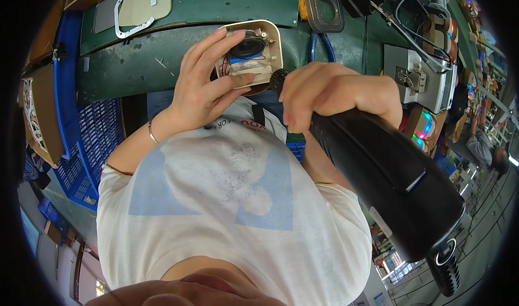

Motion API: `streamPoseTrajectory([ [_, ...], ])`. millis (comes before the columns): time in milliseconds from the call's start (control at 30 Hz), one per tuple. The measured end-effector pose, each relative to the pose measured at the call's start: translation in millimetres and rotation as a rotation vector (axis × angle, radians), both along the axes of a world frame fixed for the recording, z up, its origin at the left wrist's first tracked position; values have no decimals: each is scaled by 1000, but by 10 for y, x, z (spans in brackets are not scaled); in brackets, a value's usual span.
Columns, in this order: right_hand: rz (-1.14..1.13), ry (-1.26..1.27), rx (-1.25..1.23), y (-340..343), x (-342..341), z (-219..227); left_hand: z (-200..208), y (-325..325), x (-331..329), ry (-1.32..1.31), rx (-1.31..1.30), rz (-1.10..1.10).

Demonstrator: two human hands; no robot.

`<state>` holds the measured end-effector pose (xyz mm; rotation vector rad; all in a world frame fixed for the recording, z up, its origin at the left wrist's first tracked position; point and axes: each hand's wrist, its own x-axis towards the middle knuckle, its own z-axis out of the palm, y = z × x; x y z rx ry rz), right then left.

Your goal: Assembling a small electronic device featuring an LED ring and internal speaker components.

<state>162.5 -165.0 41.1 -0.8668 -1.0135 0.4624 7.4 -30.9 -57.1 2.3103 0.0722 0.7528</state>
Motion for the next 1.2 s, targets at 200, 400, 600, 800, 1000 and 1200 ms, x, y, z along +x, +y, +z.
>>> streamPoseTrajectory([
  [200, -17, -1, -29, 12, 12, 37, -2, 3, -2, -7, -24, -8],
  [400, -30, 13, -41, 17, 12, 13, 15, 6, 15, -5, -9, 0],
  [600, -43, 23, -39, 39, 11, 3, 6, 0, 16, -11, -23, 0],
  [800, -84, 7, -1, 48, 45, -23, 28, 19, -14, 15, -14, -13],
  [1000, -344, 70, 39, -192, 234, 79, 73, 60, -90, 21, -72, -57],
  [1200, -387, 126, -134, -217, 247, -320, 151, 306, -368, 44, -28, 80],
])
